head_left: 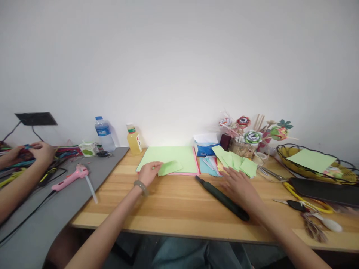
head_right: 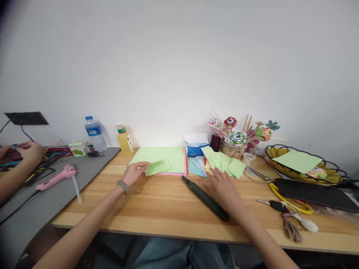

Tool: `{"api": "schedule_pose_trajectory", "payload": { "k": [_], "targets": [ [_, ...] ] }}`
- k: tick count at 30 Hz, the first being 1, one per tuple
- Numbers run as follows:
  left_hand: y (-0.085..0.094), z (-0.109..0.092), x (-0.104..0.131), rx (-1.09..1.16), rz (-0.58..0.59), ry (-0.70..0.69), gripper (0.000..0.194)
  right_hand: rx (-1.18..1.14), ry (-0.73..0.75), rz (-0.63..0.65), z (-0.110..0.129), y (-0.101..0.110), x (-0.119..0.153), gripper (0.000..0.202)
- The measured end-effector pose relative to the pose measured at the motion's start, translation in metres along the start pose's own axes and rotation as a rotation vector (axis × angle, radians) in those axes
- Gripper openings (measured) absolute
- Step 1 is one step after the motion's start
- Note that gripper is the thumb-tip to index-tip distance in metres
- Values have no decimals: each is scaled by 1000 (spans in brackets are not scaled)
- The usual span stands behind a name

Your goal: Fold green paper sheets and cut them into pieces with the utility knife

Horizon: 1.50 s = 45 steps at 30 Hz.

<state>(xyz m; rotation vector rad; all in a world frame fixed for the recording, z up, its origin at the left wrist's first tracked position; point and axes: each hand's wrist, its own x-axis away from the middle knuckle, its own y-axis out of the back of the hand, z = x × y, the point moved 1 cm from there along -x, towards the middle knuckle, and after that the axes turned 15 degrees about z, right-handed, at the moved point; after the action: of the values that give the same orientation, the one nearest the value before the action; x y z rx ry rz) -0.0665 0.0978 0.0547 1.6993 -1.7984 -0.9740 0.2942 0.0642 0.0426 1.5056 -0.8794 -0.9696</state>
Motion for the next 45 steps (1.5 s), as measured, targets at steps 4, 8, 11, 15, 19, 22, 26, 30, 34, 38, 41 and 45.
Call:
{"api": "schedule_pose_trajectory", "payload": {
  "k": [4, 8, 11, 15, 19, 22, 26, 30, 34, 38, 41, 45],
  "targets": [
    [2, -22, 25, 6, -62, -125, 27, -26, 200, 47, 36, -1, 27, 43],
    [-19, -49, 68, -69, 72, -387, 25, -26, 174, 34, 26, -4, 37, 43],
    [-44, -60, 99, -177, 203, -486, 25, -18, 108, 9, 14, -4, 34, 47],
    [-68, -63, 124, -165, 280, -465, 24, -45, 47, -22, 23, 0, 33, 48],
    [-73, -58, 134, -82, 233, -429, 25, -145, 178, 7, 56, 4, 47, 41],
    [-70, -54, 136, 36, 197, -426, 23, -264, 425, 102, 80, 6, 62, 65],
    [-60, -54, 136, 153, 181, -401, 15, -515, 383, 89, 96, 6, 70, 45],
    [-57, -61, 139, 231, 168, -269, 16, -596, 158, -11, 105, -4, 66, 29],
    [-67, -66, 139, 192, 49, -42, 17, -612, -31, -127, 115, -15, 65, 41],
    [-79, -68, 135, 107, -55, 34, 19, -555, -102, -221, 123, -12, 66, 45],
    [-83, -69, 135, 71, -90, 57, 29, -384, -89, -302, 126, -5, 69, 36],
    [-86, -64, 137, 68, -122, 9, 22, -324, -34, -350, 126, -8, 73, 28]
  ]
}}
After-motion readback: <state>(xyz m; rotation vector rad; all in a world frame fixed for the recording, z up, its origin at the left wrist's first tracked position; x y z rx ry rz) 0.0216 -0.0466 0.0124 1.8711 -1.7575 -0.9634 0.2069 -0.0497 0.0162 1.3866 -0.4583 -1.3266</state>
